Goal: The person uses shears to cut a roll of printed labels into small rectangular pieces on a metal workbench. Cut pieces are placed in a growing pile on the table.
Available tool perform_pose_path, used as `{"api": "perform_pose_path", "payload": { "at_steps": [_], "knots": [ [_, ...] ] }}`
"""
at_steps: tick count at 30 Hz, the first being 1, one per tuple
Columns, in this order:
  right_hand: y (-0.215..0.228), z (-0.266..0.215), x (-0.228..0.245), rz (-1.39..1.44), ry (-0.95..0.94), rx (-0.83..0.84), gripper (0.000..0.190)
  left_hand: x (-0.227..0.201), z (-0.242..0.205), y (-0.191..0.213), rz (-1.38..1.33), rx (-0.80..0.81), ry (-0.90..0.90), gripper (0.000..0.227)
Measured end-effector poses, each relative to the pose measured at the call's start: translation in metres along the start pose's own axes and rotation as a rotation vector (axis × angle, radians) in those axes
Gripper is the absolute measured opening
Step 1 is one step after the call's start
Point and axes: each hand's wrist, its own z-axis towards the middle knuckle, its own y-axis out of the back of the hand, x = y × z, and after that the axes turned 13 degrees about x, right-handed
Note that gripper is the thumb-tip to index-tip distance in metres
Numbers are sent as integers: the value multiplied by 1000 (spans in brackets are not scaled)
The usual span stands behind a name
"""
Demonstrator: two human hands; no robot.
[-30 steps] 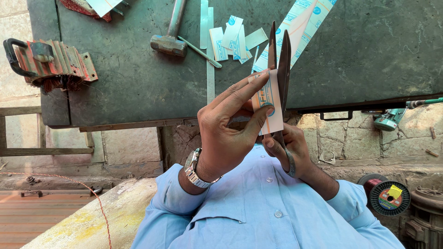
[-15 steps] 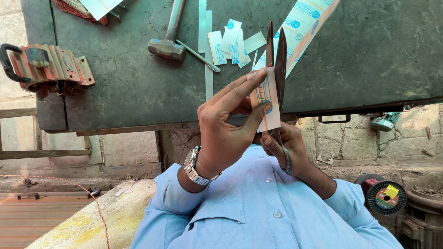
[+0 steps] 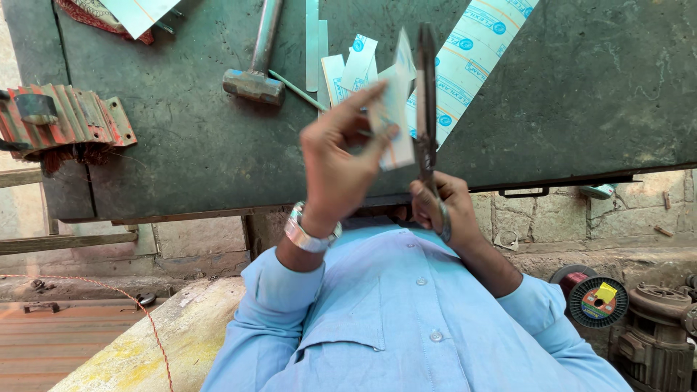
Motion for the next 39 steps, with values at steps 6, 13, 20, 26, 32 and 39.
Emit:
{"api": "perform_pose_path", "payload": {
  "at_steps": [6,13,20,26,32,39],
  "knots": [
    [30,-10,-18,207,-52,-155,35,59,46,43,301,-253,-208,88],
    [43,-41,-46,202,-52,-252,37,118,-3,28,727,-123,7,97],
    [44,-53,-68,260,-94,-243,37,117,-46,-17,1037,72,198,105],
    [39,-60,-66,167,-146,-231,30,113,-33,-17,901,98,298,96],
    [38,-69,-80,159,-161,-248,38,105,-33,-19,806,14,242,81],
    [34,-75,-92,167,-226,-309,36,89,-38,-18,599,21,76,66]
  ]
}}
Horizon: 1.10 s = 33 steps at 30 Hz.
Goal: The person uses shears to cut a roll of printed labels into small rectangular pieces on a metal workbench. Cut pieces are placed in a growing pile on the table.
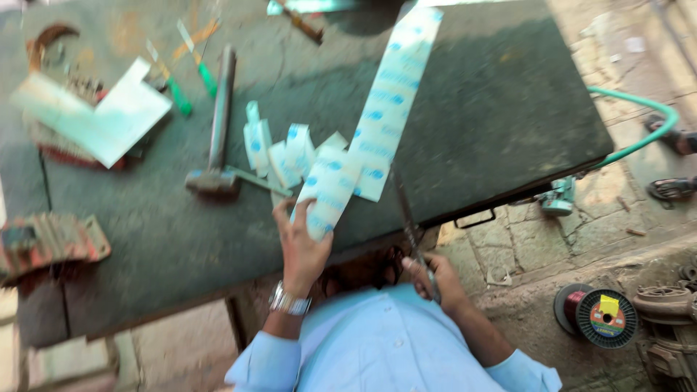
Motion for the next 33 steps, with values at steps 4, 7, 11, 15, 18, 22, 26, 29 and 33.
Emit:
{"api": "perform_pose_path", "payload": {
  "at_steps": [4,7,11,15,18,22,26,29,33],
  "knots": [
    [-3,-2,-2,36,41,64,34,5,-5,7,-96,65,118,60],
    [-3,1,-1,30,39,69,35,12,-2,9,-99,86,116,58],
    [-6,0,0,58,58,78,36,20,-1,12,-215,111,192,54],
    [-10,-2,2,22,77,86,38,28,-3,14,-329,99,218,42],
    [-10,-2,6,-15,65,74,39,32,-1,13,-335,75,220,32],
    [-12,-1,8,-34,70,67,41,29,5,16,-180,-66,5,25],
    [-12,-1,7,-40,71,103,40,9,9,29,-269,-141,-93,35],
    [-11,-5,9,-81,125,209,46,-16,12,42,-345,-148,-12,47],
    [-16,-12,17,-94,278,355,55,-50,14,64,-308,-255,-244,33]
  ]
}}
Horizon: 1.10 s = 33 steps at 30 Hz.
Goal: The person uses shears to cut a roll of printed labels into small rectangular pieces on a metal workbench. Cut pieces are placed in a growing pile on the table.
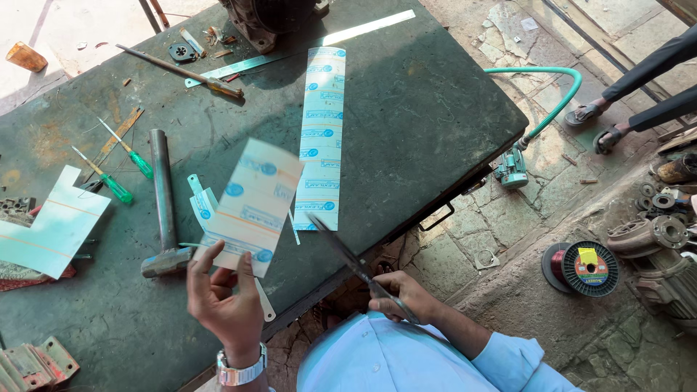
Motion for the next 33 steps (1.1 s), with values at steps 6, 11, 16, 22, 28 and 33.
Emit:
{"api": "perform_pose_path", "payload": {
  "at_steps": [6,11,16,22,28,33],
  "knots": [
    [-14,6,26,-110,66,160,62,-34,14,4,122,-34,-110,25],
    [-24,15,37,-65,61,184,62,-59,13,4,-101,81,-186,43],
    [-15,21,35,-17,82,190,70,-67,13,7,-175,3,-161,42],
    [-15,25,34,-2,89,250,75,-67,8,7,-236,-6,-166,42],
    [-29,19,56,-125,108,241,75,-76,3,9,-173,61,-116,51],
    [-36,20,76,-185,136,218,73,-86,-3,10,-187,84,-131,54]
  ]
}}
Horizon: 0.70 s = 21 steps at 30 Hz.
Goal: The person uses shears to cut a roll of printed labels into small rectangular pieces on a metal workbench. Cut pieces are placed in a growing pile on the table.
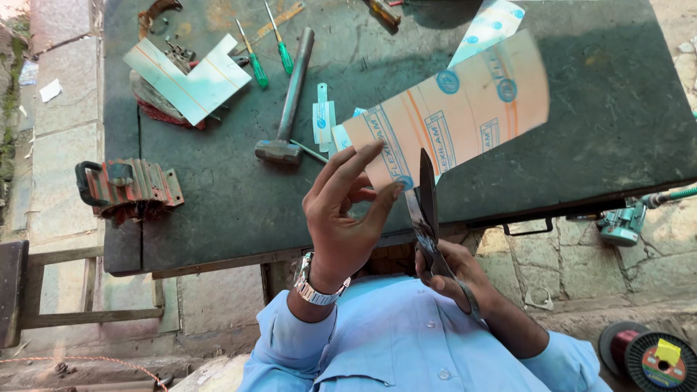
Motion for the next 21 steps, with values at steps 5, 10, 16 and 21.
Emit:
{"api": "perform_pose_path", "payload": {
  "at_steps": [5,10,16,21],
  "knots": [
    [-4,0,14,-74,22,-8,72,-12,-6,4,151,-27,-42,48],
    [-9,-1,26,-60,20,-3,72,-20,-7,2,222,-32,-72,41],
    [-11,-3,33,-75,22,-9,72,-19,-10,2,210,-33,-61,45],
    [-13,-5,36,-97,22,-5,72,-19,-14,2,161,-16,-42,47]
  ]
}}
